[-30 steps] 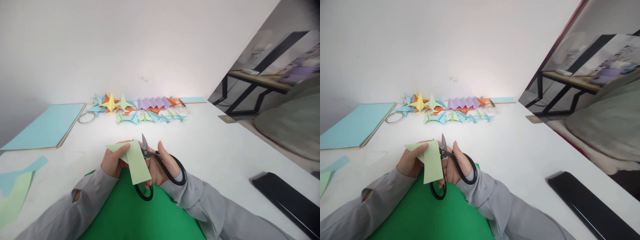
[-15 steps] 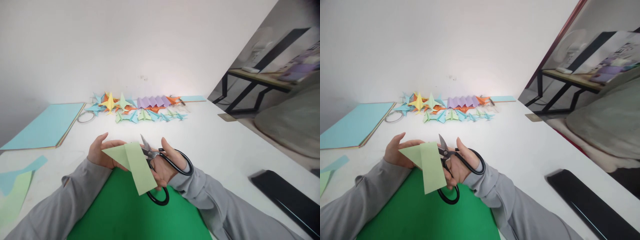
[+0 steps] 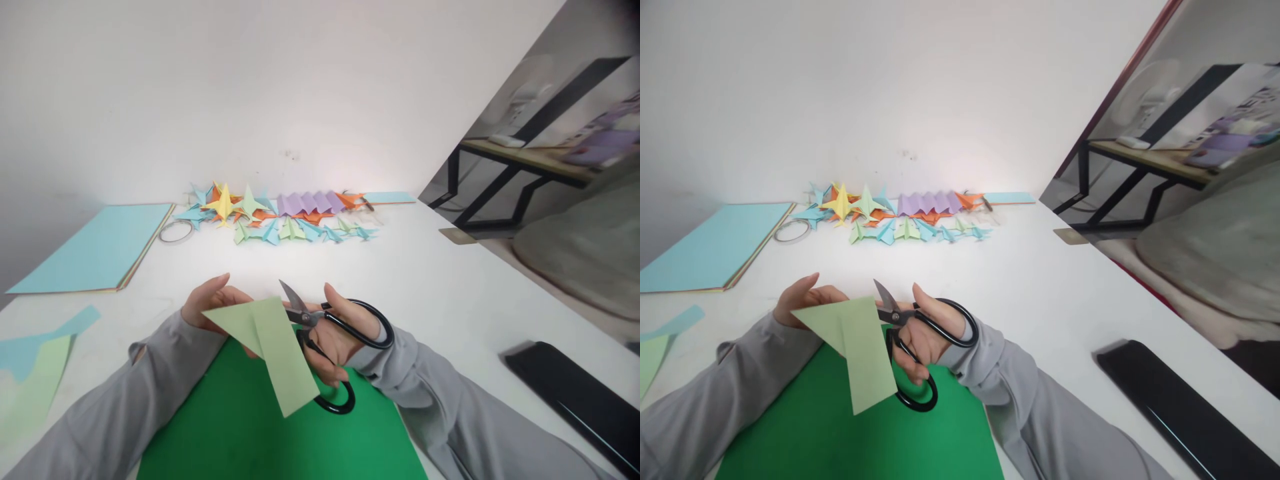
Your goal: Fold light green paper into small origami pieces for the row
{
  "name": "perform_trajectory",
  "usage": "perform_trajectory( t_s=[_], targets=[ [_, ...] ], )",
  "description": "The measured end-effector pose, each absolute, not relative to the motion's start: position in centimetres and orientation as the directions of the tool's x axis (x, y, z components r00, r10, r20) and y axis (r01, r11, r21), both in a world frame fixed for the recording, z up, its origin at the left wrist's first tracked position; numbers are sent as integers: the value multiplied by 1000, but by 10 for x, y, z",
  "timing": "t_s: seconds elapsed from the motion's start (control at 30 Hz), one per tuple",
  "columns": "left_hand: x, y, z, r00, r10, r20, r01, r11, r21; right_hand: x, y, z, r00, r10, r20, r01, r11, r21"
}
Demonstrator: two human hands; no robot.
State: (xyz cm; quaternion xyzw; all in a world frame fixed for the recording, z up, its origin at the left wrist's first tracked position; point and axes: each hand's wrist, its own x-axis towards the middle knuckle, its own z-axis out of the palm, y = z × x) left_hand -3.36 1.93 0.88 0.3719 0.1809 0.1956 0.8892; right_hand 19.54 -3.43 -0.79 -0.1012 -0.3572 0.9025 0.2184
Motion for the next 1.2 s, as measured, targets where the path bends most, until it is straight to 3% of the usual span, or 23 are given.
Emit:
perform_trajectory(
  t_s=[0.07,0.27,0.4,0.73,1.2],
  targets=[
    [-33,16,11,817,541,-202,-213,608,765,196,-35,-9,-893,449,-31,-304,-654,-692],
    [-28,21,7,713,598,-366,89,441,893,194,-35,-10,-898,438,-28,-296,-651,-699],
    [-24,22,5,669,640,-378,91,434,896,193,-33,-13,-895,445,12,-330,-645,-689],
    [-19,16,14,679,580,-451,115,523,845,191,-36,-9,-862,506,-10,-351,-611,-709],
    [-17,14,15,663,612,-432,128,476,870,193,-30,-13,-890,447,-84,-264,-658,-705]
  ],
)
